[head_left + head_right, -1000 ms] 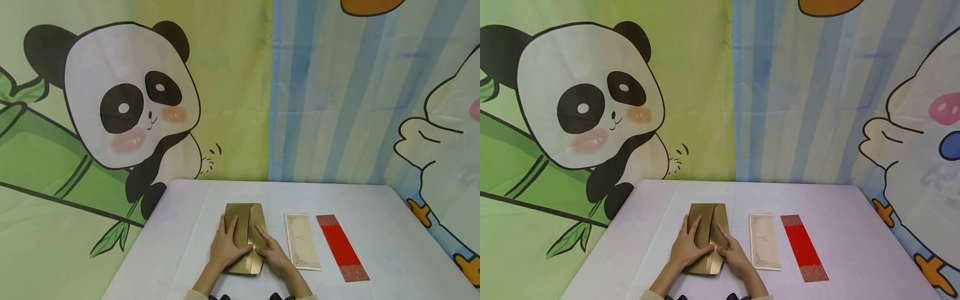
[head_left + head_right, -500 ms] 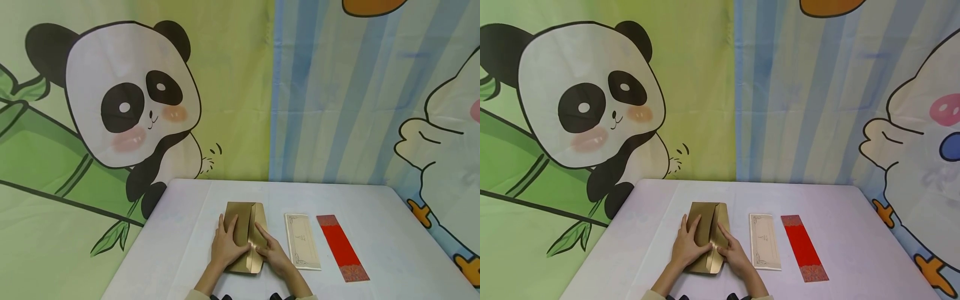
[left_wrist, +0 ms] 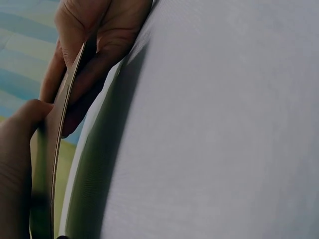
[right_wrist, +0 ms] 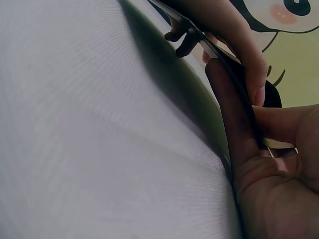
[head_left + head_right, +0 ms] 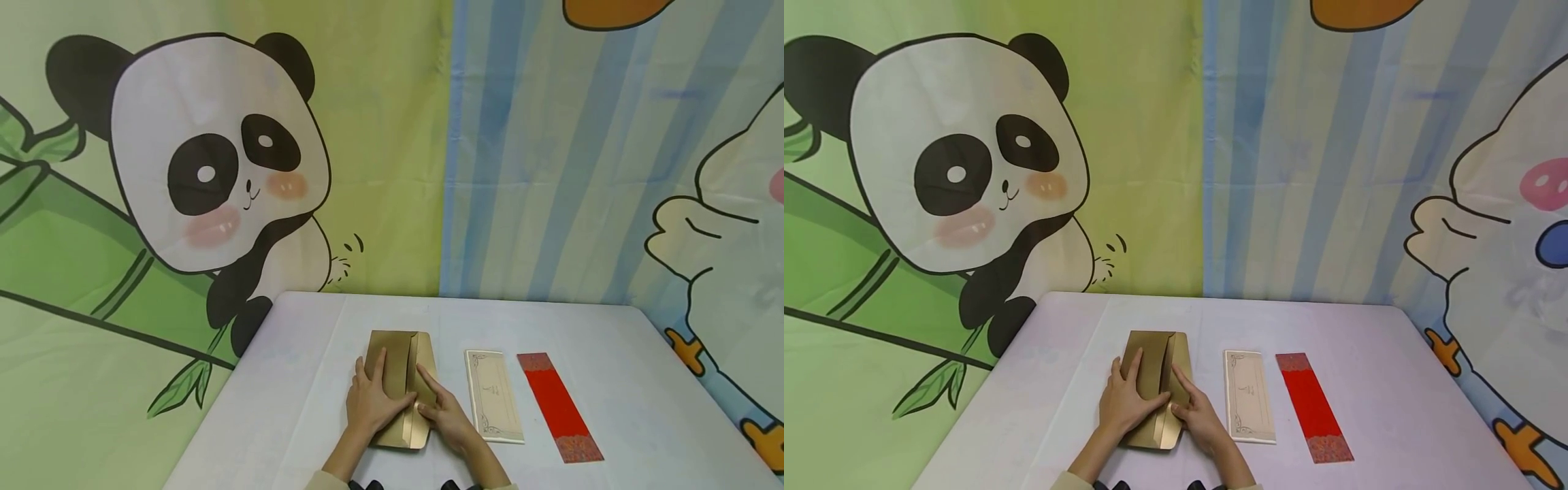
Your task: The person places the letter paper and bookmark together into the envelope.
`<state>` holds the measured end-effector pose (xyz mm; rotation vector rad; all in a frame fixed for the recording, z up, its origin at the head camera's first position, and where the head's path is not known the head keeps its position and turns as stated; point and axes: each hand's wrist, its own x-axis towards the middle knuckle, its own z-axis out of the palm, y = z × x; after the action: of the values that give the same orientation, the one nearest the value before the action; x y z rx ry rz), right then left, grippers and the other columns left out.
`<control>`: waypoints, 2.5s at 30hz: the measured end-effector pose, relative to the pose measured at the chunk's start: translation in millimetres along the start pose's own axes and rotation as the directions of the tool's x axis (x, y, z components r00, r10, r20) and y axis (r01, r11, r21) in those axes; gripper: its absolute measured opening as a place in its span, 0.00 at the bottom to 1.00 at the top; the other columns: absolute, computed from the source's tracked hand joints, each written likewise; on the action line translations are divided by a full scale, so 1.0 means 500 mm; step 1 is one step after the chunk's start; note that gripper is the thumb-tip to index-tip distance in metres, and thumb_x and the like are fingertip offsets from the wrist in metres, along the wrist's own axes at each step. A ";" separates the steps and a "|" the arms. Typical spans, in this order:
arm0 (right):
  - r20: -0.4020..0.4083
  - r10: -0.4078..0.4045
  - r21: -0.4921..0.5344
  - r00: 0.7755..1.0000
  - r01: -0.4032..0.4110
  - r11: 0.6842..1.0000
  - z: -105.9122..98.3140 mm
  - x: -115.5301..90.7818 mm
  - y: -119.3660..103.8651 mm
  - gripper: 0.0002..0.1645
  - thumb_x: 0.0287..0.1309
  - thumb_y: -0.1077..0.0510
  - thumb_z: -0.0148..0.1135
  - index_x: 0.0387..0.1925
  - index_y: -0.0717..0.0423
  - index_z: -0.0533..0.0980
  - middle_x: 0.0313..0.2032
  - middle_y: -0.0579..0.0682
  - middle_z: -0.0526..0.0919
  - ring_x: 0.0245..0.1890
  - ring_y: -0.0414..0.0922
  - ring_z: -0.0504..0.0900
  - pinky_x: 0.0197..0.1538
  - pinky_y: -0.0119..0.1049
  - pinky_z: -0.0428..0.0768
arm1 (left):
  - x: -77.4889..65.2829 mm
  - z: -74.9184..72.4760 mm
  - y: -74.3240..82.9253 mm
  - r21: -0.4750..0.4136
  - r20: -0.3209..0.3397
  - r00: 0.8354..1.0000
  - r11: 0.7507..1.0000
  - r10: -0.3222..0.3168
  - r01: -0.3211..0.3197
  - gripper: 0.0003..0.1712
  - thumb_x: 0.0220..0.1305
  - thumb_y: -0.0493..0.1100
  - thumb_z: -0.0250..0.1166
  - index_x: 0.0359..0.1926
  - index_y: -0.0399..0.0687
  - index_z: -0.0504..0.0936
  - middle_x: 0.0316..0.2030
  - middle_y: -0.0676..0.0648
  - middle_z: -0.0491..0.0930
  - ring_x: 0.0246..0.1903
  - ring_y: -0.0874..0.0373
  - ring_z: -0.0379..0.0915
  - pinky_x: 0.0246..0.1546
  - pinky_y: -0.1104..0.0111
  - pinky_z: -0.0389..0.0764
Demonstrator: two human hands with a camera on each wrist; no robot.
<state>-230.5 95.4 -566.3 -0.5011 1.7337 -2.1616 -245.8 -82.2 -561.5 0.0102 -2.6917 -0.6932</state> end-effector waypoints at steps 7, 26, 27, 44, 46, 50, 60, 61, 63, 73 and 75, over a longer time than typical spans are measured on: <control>0.002 0.008 0.005 1.000 -0.008 1.000 -0.001 -0.005 0.000 0.47 0.58 0.74 0.48 0.72 0.41 0.45 0.69 0.65 0.39 0.22 0.37 0.70 0.26 0.29 0.75 | -0.003 0.007 -0.006 0.023 -0.039 0.995 0.995 0.094 -0.093 0.56 0.37 0.73 0.62 0.69 0.63 0.58 0.68 0.38 0.50 0.36 0.45 0.72 0.25 0.60 0.72; -0.047 -0.083 -0.181 0.995 0.073 0.981 -0.003 0.001 0.009 0.46 0.54 0.74 0.53 0.71 0.55 0.47 0.68 0.67 0.42 0.61 0.62 0.61 0.55 0.41 0.70 | -0.003 0.019 -0.012 0.009 -0.049 0.995 0.996 0.085 -0.085 0.53 0.32 0.65 0.64 0.66 0.61 0.65 0.69 0.47 0.51 0.30 0.51 0.68 0.22 0.65 0.68; -0.073 -0.097 -0.239 0.993 0.077 0.968 -0.002 0.003 0.009 0.46 0.53 0.72 0.55 0.71 0.55 0.49 0.68 0.67 0.44 0.62 0.62 0.59 0.57 0.42 0.67 | -0.003 0.019 -0.013 0.015 -0.047 0.995 0.996 0.083 -0.082 0.53 0.31 0.66 0.64 0.66 0.61 0.65 0.69 0.47 0.51 0.29 0.51 0.68 0.22 0.65 0.68; -0.027 -0.245 -0.970 0.969 0.034 0.240 0.017 -0.017 0.005 0.35 0.61 0.53 0.54 0.64 0.69 0.59 0.66 0.64 0.56 0.65 0.63 0.53 0.61 0.61 0.51 | -0.006 0.020 -0.020 0.091 -0.066 0.989 0.988 0.133 -0.126 0.55 0.29 0.68 0.65 0.66 0.59 0.66 0.69 0.44 0.53 0.26 0.53 0.65 0.25 0.65 0.69; -0.028 -0.229 -0.973 0.973 0.026 0.228 0.015 -0.018 0.005 0.35 0.62 0.51 0.52 0.64 0.68 0.59 0.66 0.63 0.56 0.65 0.62 0.53 0.62 0.59 0.50 | -0.005 0.021 -0.020 0.095 -0.069 0.988 0.987 0.138 -0.131 0.55 0.29 0.68 0.65 0.66 0.59 0.66 0.69 0.44 0.53 0.27 0.53 0.66 0.26 0.64 0.69; -0.084 -0.220 -0.919 0.972 0.010 0.394 0.008 -0.023 -0.002 0.35 0.63 0.50 0.52 0.66 0.64 0.58 0.68 0.60 0.54 0.67 0.59 0.51 0.63 0.57 0.49 | -0.005 0.021 -0.019 0.105 -0.064 0.988 0.986 0.140 -0.133 0.56 0.29 0.68 0.64 0.66 0.59 0.65 0.69 0.44 0.52 0.28 0.52 0.67 0.27 0.63 0.70; -0.325 -0.600 -0.906 0.731 -0.058 0.420 -0.142 -0.076 -0.042 0.32 0.45 0.64 0.68 0.55 0.65 0.72 0.55 0.67 0.71 0.57 0.62 0.65 0.55 0.58 0.62 | -0.006 0.018 -0.017 0.088 -0.073 0.986 0.986 0.148 -0.141 0.54 0.29 0.66 0.65 0.65 0.57 0.67 0.69 0.44 0.52 0.24 0.55 0.63 0.23 0.67 0.65; -0.345 -0.558 -0.899 0.755 -0.095 0.427 -0.155 -0.085 -0.042 0.35 0.45 0.61 0.68 0.58 0.65 0.69 0.58 0.68 0.67 0.59 0.64 0.62 0.56 0.61 0.59 | -0.007 0.018 -0.017 0.088 -0.077 0.986 0.986 0.147 -0.140 0.54 0.29 0.66 0.65 0.65 0.57 0.67 0.69 0.44 0.53 0.24 0.55 0.63 0.23 0.67 0.65; -0.377 -0.450 -0.885 0.810 -0.173 0.431 -0.174 -0.101 -0.040 0.42 0.46 0.53 0.68 0.62 0.64 0.64 0.61 0.72 0.60 0.61 0.68 0.54 0.55 0.66 0.55 | -0.007 0.019 -0.018 0.096 -0.079 0.986 0.986 0.144 -0.136 0.55 0.28 0.66 0.65 0.65 0.58 0.67 0.69 0.44 0.53 0.25 0.55 0.64 0.24 0.67 0.65; -0.374 -0.367 -0.891 0.852 -0.219 0.398 -0.191 -0.121 -0.027 0.46 0.45 0.46 0.69 0.63 0.62 0.64 0.62 0.73 0.58 0.62 0.69 0.52 0.55 0.67 0.52 | -0.005 0.028 -0.022 0.097 -0.092 0.984 0.985 0.150 -0.141 0.55 0.27 0.67 0.64 0.65 0.58 0.67 0.69 0.45 0.53 0.21 0.58 0.57 0.21 0.70 0.59; -0.370 -0.390 -0.890 0.843 -0.202 0.409 -0.191 -0.120 -0.026 0.44 0.43 0.49 0.71 0.62 0.61 0.65 0.62 0.72 0.59 0.61 0.68 0.54 0.55 0.67 0.53 | -0.005 0.029 -0.022 0.102 -0.096 0.984 0.985 0.149 -0.139 0.55 0.27 0.66 0.63 0.65 0.59 0.67 0.68 0.45 0.53 0.21 0.58 0.56 0.21 0.70 0.59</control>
<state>-222.0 208.3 -576.8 -0.1982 3.2894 -1.1742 -249.6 -84.9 -579.2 -0.1208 -2.5927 -0.5065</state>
